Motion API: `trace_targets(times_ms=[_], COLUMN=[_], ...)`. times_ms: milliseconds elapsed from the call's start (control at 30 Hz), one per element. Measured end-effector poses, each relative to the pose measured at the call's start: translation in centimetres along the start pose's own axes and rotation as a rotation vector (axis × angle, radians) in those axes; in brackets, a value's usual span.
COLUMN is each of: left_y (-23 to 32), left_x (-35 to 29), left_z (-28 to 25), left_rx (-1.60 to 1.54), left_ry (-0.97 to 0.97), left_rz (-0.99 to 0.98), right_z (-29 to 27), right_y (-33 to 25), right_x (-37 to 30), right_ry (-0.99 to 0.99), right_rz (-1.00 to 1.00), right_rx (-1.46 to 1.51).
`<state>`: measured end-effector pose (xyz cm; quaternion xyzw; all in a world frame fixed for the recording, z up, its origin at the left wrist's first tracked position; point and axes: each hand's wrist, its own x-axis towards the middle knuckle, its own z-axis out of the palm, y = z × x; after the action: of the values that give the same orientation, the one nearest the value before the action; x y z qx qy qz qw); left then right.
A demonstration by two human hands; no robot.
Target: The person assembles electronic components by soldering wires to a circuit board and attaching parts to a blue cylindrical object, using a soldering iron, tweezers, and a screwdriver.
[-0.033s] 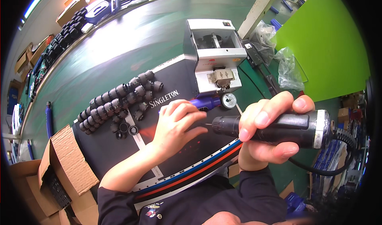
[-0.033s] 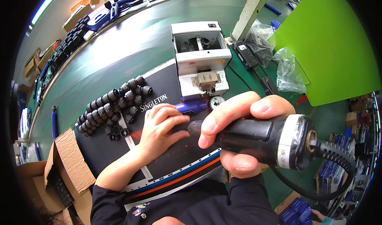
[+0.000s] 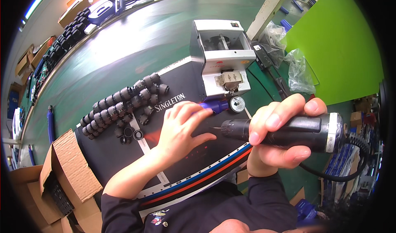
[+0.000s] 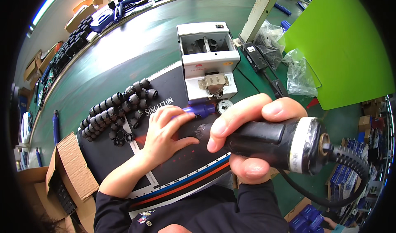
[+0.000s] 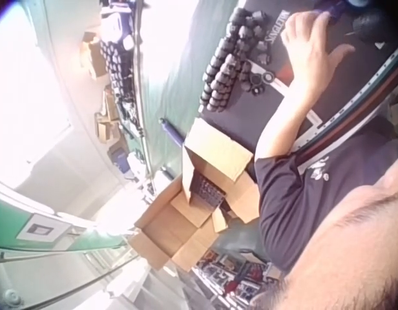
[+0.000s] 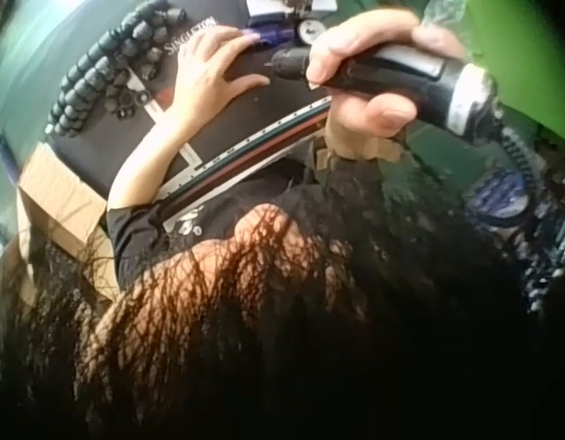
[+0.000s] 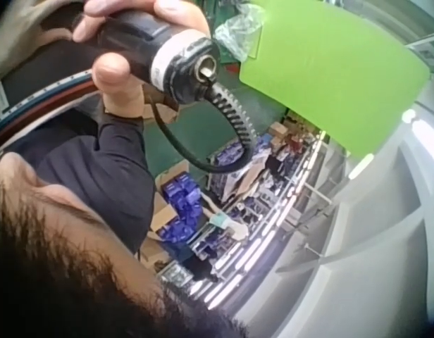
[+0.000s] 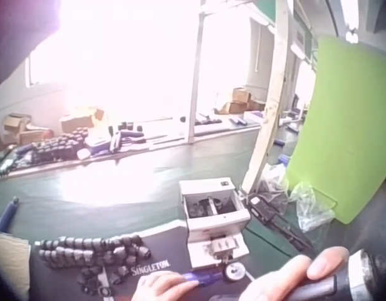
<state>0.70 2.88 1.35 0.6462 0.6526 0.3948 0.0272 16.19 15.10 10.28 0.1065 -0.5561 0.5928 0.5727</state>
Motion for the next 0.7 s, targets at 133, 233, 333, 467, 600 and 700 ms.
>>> trace_targets(times_ms=[133, 233, 333, 467, 600, 700], left_y=[-1.7, -1.8, -1.1, -1.1, -1.3, -1.4], left_x=[-0.2, -0.5, -0.7, -0.5, -0.6, -0.8], left_z=[0.6, 0.5, 0.4, 0.6, 0.9, 1.1], left_rx=[0.238, 0.240, 0.111, 0.092, 0.084, 0.164], left_ry=[-0.030, -0.127, -0.226, -0.219, -0.216, -0.194], left_rz=[-0.042, -0.026, -0.055, -0.036, -0.030, 0.019], right_z=[-1.1, -1.8, -2.4, -1.7, -1.5, -1.5], right_y=[-0.4, -0.8, -0.7, 0.6, 1.1, 1.3], right_x=[0.9, 1.7, 1.9, 1.8, 1.7, 1.8], right_ry=[0.108, 0.257, 0.272, 0.231, 0.211, 0.200], right_rz=[-0.011, -0.031, -0.028, -0.050, 0.025, 0.041], right_rx=[-0.244, -0.506, -0.482, -0.489, -0.396, -0.401])
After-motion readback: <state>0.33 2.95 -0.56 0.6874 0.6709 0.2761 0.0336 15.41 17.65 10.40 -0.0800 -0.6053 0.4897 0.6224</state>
